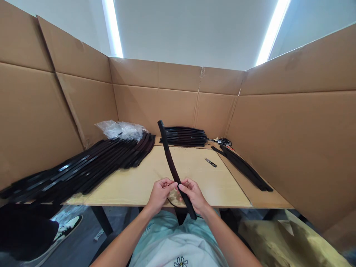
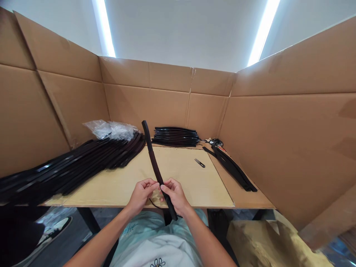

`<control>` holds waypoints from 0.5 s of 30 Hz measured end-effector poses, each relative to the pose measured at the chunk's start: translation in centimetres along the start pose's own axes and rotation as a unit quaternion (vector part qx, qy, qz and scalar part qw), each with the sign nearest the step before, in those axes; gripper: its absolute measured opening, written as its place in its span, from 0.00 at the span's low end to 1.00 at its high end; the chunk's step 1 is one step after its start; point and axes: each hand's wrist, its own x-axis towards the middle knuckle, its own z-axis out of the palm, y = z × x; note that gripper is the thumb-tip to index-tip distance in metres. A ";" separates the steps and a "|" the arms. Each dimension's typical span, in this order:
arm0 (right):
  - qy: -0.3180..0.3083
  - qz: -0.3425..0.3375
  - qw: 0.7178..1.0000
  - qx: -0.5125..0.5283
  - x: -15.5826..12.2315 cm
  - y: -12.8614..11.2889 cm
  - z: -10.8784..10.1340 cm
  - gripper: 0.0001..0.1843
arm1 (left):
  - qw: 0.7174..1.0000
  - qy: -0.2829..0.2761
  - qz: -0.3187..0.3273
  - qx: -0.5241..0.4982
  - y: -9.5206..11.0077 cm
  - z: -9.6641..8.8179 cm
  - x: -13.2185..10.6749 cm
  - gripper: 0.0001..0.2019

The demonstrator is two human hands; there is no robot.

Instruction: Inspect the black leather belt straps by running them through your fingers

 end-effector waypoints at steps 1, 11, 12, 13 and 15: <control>0.001 0.002 1.000 0.000 0.0 0.1 -0.1 0.19 | 1.000 0.002 0.002 0.003 0.0 0.0 0.0 0.18; -0.043 0.010 0.999 -0.032 0.3 0.5 -0.5 0.22 | 1.000 -0.014 -0.001 0.016 0.3 0.2 -0.1 0.18; -0.053 0.004 0.998 -0.038 0.3 0.5 -0.5 0.20 | 1.000 -0.017 -0.002 0.019 0.4 0.3 -0.2 0.18; -0.061 -0.003 0.997 -0.044 0.3 0.4 -0.5 0.19 | 1.000 -0.019 -0.004 0.021 0.4 0.3 -0.2 0.18; -0.066 -0.013 0.996 -0.050 0.3 0.4 -0.3 0.18 | 0.999 -0.023 -0.007 0.024 0.4 0.3 -0.2 0.19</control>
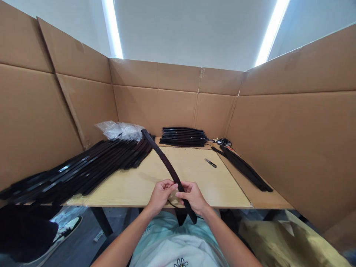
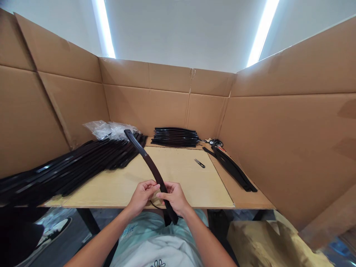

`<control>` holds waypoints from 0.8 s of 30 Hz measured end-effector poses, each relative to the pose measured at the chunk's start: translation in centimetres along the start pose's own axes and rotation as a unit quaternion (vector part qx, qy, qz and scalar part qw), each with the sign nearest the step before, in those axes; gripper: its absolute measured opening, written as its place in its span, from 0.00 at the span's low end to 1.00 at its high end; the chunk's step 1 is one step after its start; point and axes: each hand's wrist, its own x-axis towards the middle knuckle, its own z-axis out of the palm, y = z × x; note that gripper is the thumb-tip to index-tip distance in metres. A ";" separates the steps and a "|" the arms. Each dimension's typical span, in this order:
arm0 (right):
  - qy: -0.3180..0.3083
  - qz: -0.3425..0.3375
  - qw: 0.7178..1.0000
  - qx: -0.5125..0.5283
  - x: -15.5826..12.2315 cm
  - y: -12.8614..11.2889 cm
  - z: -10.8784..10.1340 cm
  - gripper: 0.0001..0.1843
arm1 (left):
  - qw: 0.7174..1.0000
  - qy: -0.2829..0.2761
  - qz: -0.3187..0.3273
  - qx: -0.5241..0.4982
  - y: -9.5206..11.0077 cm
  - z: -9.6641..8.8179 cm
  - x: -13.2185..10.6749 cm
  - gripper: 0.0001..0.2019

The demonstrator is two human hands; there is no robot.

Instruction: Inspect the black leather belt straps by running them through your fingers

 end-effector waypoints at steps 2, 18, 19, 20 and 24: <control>0.010 0.001 1.000 0.001 -0.1 0.0 0.1 0.19 | 1.000 -0.003 0.000 0.004 0.0 0.0 0.0 0.19; 0.001 0.003 1.000 -0.029 -0.1 0.4 -0.1 0.22 | 1.000 -0.007 0.021 0.020 0.0 0.1 -0.1 0.18; 0.005 0.000 0.999 -0.032 -0.1 0.4 0.0 0.22 | 1.000 -0.007 0.021 0.019 0.0 0.1 -0.2 0.18; 0.012 -0.001 0.999 -0.032 -0.1 0.4 0.0 0.20 | 1.000 -0.006 0.020 0.019 0.0 0.1 -0.2 0.18; 0.059 0.016 0.998 -0.012 0.0 0.5 0.2 0.26 | 1.000 0.000 0.019 0.022 0.2 0.1 -0.4 0.17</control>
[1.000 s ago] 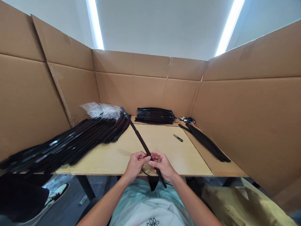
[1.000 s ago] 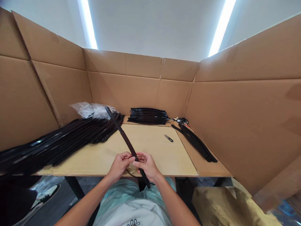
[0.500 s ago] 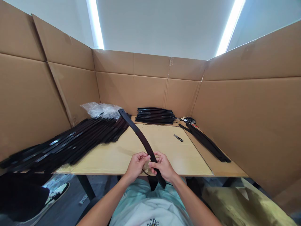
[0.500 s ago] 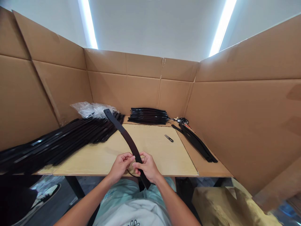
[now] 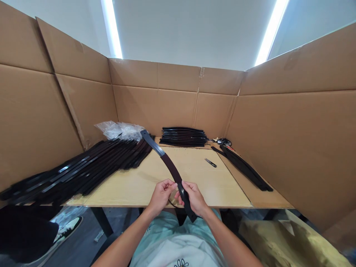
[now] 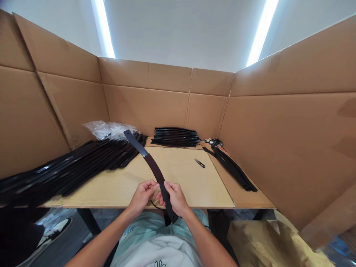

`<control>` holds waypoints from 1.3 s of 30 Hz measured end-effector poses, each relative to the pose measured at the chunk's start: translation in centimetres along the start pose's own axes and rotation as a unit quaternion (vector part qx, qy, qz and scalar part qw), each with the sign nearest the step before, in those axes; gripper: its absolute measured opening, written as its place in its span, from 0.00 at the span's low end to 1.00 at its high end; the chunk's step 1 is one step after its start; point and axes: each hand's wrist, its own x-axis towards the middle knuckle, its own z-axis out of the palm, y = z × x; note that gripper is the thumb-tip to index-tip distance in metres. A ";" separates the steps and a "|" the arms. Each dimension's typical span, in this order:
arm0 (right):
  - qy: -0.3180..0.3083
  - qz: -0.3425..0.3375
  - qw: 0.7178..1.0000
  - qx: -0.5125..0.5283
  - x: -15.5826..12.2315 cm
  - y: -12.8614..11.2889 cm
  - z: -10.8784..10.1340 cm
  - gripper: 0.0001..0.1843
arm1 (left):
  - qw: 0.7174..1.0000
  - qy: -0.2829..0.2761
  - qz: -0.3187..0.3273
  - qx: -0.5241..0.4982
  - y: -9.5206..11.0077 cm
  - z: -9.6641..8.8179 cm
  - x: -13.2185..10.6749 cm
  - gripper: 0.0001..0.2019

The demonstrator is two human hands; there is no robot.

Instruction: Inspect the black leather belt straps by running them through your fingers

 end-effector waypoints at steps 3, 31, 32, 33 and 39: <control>0.022 0.002 1.000 -0.008 -0.1 -0.2 0.3 0.28 | 1.000 -0.008 0.004 0.008 0.1 0.0 -0.1 0.17; -0.057 0.010 0.996 0.062 0.0 -0.6 -0.7 0.19 | 1.000 0.004 0.004 -0.019 -1.0 -0.5 0.6 0.21; -0.059 0.011 0.996 0.062 0.0 -0.6 -0.7 0.18 | 1.000 0.005 0.006 -0.012 -0.9 -0.5 0.6 0.21; -0.058 0.014 0.996 0.063 0.0 -0.6 -0.7 0.18 | 1.000 0.007 0.009 -0.004 -0.9 -0.4 0.6 0.21; -0.054 0.035 0.996 0.069 -0.3 -0.6 -1.0 0.20 | 0.998 0.015 0.034 0.041 -0.6 -0.3 0.2 0.20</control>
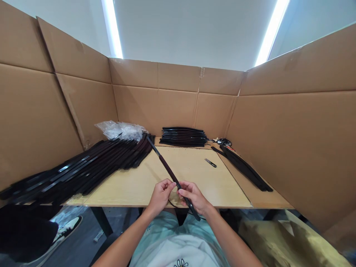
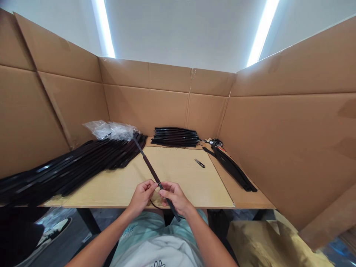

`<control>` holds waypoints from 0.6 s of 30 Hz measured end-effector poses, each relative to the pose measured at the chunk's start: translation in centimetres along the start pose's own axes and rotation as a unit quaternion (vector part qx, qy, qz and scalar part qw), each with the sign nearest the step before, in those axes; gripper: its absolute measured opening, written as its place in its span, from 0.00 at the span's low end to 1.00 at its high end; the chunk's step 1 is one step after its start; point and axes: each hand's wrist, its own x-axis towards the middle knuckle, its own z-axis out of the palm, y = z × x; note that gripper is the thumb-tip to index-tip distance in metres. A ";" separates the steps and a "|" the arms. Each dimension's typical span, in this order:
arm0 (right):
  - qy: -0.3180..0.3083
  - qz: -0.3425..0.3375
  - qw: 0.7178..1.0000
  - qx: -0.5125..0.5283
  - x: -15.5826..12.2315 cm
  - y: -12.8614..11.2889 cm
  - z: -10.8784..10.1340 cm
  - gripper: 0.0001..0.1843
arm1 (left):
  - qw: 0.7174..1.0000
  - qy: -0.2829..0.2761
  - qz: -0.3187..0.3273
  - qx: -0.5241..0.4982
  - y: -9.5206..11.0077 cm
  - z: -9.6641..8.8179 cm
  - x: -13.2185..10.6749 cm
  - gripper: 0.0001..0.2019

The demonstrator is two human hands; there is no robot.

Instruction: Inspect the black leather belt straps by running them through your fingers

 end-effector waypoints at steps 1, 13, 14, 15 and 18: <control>-0.013 0.001 1.000 0.002 0.0 0.0 0.0 0.21 | 1.000 -0.006 0.003 0.005 0.1 0.0 -0.1 0.19; -0.023 -0.054 0.997 -0.044 0.1 0.1 0.3 0.19 | 0.996 0.002 0.056 0.069 0.2 0.4 -0.6 0.15; -0.017 -0.059 0.997 -0.048 0.1 0.2 0.3 0.19 | 0.997 -0.004 0.053 0.061 0.2 0.4 -0.6 0.14; -0.011 -0.062 0.997 -0.051 0.1 0.2 0.4 0.19 | 0.997 -0.012 0.049 0.051 0.3 0.4 -0.7 0.13; 0.004 -0.065 0.996 -0.063 0.2 0.4 0.5 0.19 | 0.999 -0.024 0.039 0.028 0.3 0.4 -0.7 0.12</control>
